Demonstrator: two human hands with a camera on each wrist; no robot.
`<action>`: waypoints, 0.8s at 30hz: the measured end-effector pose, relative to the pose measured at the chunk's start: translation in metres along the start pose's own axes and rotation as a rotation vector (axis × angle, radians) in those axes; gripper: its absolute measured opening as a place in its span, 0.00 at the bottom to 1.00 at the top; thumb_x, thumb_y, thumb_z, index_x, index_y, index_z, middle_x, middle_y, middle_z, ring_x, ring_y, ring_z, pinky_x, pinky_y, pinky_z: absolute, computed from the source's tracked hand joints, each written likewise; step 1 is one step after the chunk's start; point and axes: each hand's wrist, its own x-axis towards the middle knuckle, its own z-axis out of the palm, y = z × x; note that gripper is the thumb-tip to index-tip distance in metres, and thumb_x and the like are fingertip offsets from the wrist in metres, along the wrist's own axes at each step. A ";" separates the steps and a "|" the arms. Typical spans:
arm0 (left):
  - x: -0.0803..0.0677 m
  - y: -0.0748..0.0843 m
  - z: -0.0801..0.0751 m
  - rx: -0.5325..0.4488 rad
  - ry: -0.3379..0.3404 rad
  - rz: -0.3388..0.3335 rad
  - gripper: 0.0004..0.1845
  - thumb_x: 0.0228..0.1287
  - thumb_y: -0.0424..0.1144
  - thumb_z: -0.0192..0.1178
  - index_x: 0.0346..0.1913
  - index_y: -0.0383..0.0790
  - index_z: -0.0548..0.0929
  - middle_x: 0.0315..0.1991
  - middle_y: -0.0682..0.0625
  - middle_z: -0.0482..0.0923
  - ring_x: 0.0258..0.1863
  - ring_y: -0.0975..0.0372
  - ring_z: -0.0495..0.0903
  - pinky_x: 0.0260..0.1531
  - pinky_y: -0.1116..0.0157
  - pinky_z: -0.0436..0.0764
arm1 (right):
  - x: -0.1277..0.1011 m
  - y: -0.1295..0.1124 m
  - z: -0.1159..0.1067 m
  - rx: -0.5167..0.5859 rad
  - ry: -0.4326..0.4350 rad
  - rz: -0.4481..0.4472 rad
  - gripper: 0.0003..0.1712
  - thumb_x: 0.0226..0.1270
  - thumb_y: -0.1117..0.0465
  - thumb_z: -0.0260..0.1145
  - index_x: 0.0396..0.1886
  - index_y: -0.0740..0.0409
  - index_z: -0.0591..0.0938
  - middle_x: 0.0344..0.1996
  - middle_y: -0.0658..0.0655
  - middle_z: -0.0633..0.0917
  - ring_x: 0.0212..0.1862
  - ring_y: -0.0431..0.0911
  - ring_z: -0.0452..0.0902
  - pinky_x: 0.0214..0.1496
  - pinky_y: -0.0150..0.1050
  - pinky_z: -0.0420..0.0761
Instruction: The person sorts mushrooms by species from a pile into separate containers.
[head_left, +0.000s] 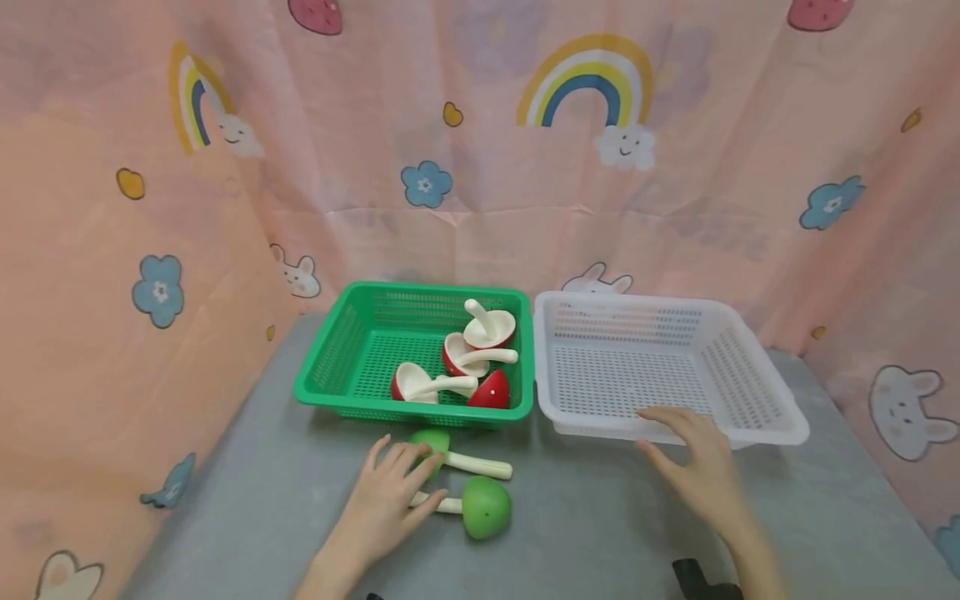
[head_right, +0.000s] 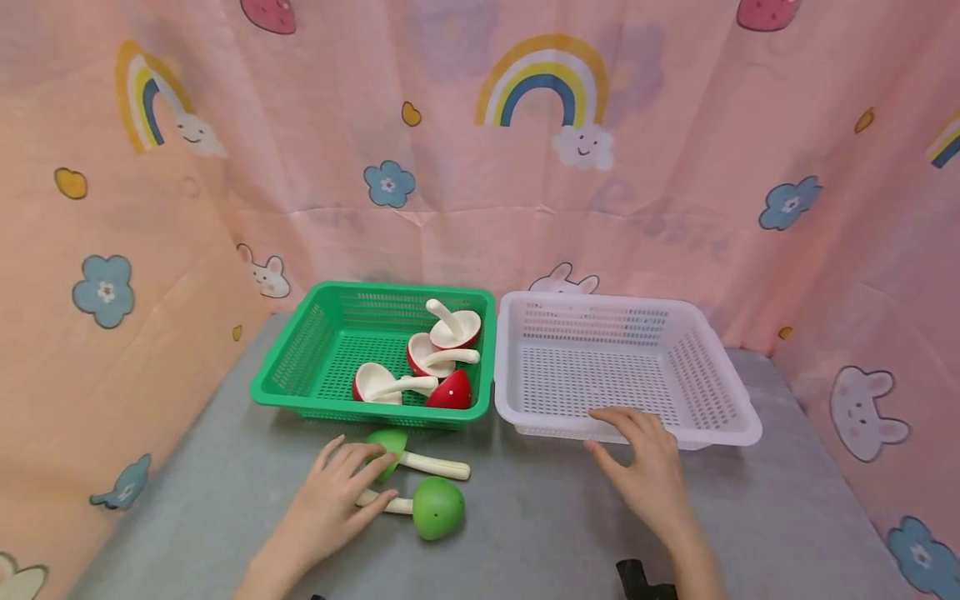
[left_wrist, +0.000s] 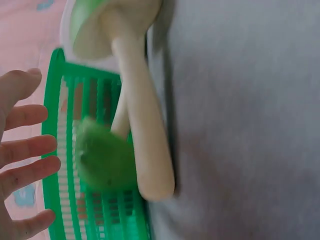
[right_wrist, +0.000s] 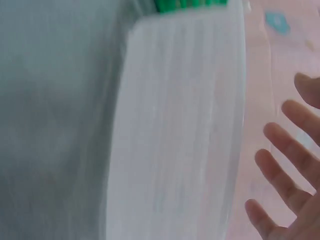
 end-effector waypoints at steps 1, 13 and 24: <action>0.000 0.003 0.001 -0.003 0.001 0.019 0.21 0.54 0.53 0.69 0.50 0.53 0.82 0.47 0.56 0.79 0.49 0.63 0.77 0.59 0.46 0.72 | 0.000 0.006 -0.004 -0.016 0.007 0.015 0.23 0.49 0.66 0.75 0.48 0.57 0.83 0.46 0.61 0.84 0.51 0.55 0.72 0.51 0.54 0.67; 0.008 0.031 0.015 -0.011 -0.044 0.277 0.28 0.48 0.61 0.69 0.52 0.55 0.79 0.49 0.57 0.77 0.50 0.64 0.76 0.55 0.52 0.74 | -0.006 0.051 -0.030 -0.148 0.073 0.171 0.20 0.50 0.63 0.74 0.45 0.60 0.83 0.48 0.69 0.81 0.49 0.65 0.70 0.49 0.61 0.64; 0.008 0.034 0.026 -0.033 -0.084 0.347 0.33 0.41 0.51 0.76 0.54 0.54 0.77 0.51 0.54 0.76 0.51 0.62 0.75 0.53 0.62 0.76 | -0.013 0.058 -0.018 -0.238 0.032 0.193 0.16 0.53 0.59 0.73 0.42 0.58 0.84 0.46 0.69 0.83 0.49 0.65 0.71 0.59 0.64 0.60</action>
